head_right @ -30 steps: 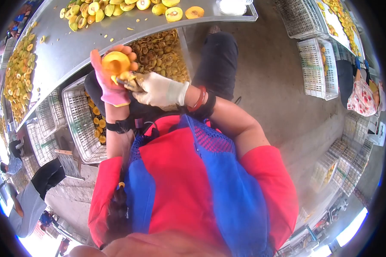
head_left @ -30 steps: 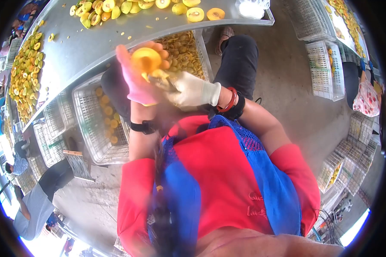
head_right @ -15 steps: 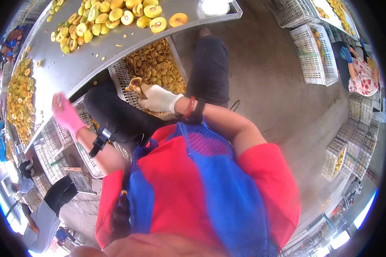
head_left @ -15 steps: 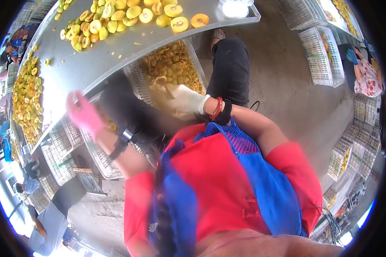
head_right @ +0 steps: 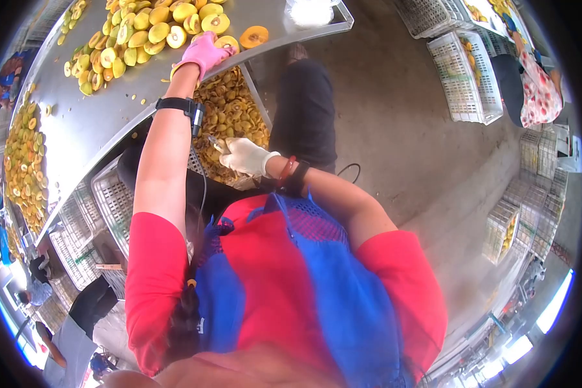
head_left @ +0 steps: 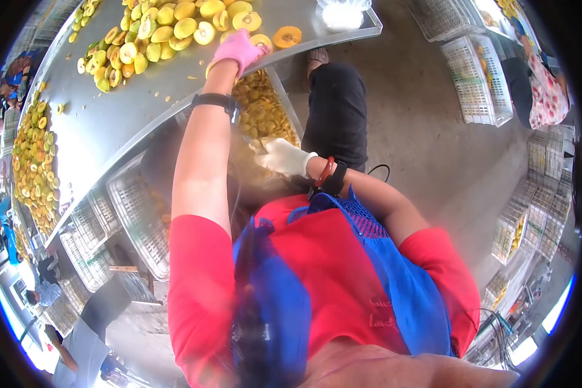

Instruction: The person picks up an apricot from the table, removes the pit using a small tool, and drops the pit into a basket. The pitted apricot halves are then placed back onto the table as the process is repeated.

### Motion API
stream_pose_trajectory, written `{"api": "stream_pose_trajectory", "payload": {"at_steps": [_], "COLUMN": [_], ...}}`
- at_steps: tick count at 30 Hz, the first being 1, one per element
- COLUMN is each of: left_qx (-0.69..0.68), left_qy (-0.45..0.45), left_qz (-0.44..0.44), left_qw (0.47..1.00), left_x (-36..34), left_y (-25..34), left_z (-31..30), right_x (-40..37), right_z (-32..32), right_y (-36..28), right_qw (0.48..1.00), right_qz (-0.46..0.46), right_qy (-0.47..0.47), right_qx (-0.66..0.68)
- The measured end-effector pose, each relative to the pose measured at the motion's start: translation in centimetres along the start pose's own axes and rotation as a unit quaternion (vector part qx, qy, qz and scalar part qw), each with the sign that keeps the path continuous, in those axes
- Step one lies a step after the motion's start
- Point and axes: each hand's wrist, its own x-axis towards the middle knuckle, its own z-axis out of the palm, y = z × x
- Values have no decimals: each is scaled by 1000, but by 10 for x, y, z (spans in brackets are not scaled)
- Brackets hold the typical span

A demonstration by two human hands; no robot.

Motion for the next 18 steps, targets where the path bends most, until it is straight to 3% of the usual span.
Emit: {"api": "stream_pose_trajectory", "payload": {"at_steps": [4,7,8,11,12,14,18], "left_qx": [-245,-413,-475,-588,-625,-696,-706], "left_qy": [-48,12,33,-16,-3,25,78], "left_qz": [-62,-54,-28,-48,-43,-36,-37], "left_qw": [966,909,879,807,780,717,703], "left_x": [-16,-43,-57,-109,-123,-153,-195], "left_y": [-9,-26,-30,-42,-45,-51,-46], "left_z": [-6,-11,-18,-52,-52,-48,-45], "right_x": [5,13,8,-1,-3,-12,-21], "right_z": [3,16,17,14,13,14,18], "right_y": [7,18,15,-4,-10,-31,-57], "right_qw": [999,954,952,960,941,947,949], "right_qz": [-8,-238,-240,-221,-280,-276,-237], "right_qy": [18,178,189,172,185,163,92], "right_qx": [42,-36,-9,-22,-35,41,184]}}
